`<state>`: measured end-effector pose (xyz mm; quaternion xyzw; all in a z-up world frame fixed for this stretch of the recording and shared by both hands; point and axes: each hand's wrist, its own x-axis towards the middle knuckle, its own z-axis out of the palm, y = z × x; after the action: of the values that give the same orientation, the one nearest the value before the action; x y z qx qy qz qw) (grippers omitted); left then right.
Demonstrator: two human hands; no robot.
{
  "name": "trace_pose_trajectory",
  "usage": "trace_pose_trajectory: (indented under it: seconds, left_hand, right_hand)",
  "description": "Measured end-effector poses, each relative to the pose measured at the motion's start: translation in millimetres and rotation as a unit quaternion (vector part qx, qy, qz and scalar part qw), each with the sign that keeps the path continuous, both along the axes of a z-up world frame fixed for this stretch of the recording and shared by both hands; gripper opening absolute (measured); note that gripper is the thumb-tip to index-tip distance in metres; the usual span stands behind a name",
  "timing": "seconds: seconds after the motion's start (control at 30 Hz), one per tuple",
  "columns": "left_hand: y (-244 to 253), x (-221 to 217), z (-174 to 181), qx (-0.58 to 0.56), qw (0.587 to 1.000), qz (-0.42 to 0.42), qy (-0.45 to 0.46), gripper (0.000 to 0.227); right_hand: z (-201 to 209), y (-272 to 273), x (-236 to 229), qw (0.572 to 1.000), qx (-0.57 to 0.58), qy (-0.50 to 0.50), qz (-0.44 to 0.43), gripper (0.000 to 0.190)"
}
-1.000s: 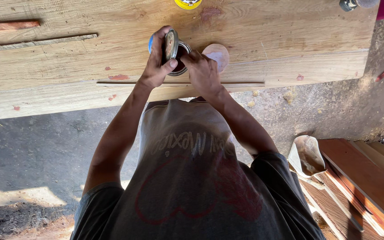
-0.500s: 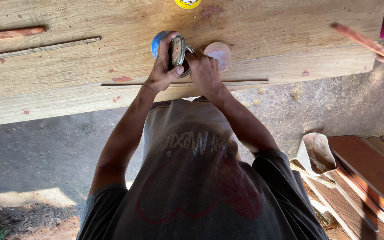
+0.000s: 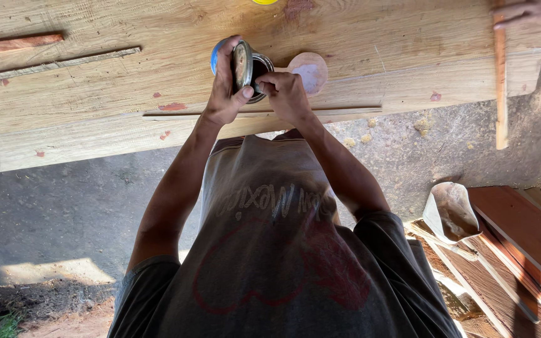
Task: The person uses an angle grinder to smooth a small wooden disc, then moves to a workbench to mix a reddish paste with a white substance using a knife. The mixture is prepared in a small container.
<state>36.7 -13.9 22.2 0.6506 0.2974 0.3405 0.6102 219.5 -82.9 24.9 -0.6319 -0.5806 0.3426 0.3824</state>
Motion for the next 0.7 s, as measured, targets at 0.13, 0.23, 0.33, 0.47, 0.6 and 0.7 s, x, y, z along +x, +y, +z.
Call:
trace_pose_trajectory:
  seconds: [0.13, 0.23, 0.33, 0.47, 0.6, 0.7]
  left_hand:
    - [4, 1, -6, -0.030, 0.999, 0.001, -0.041, 0.107]
    - [5, 3, -8, -0.019, 0.999, 0.017, -0.041, 0.104]
    - [5, 2, -7, -0.039, 0.997, 0.030, -0.059, 0.102]
    - [5, 3, -3, -0.124, 0.984, 0.008, -0.124, 0.104]
    - [7, 7, 0, -0.139, 0.979, 0.018, -0.145, 0.102]
    - [7, 6, -5, -0.132, 0.978, 0.012, -0.158, 0.102]
  right_hand:
    - [-17, -16, 21, 0.990, -0.097, 0.089, -0.047, 0.011]
    - [-24, -34, 44, 0.971, -0.130, 0.187, -0.070, 0.014]
    - [-23, -48, 55, 0.988, -0.065, 0.134, -0.031, 0.016]
    - [-14, -57, 53, 0.996, -0.044, 0.077, -0.004, 0.024]
    - [1, -60, 47, 0.995, -0.089, 0.047, -0.023, 0.033]
    - [9, -61, 44, 0.998, 0.014, 0.058, 0.001, 0.024]
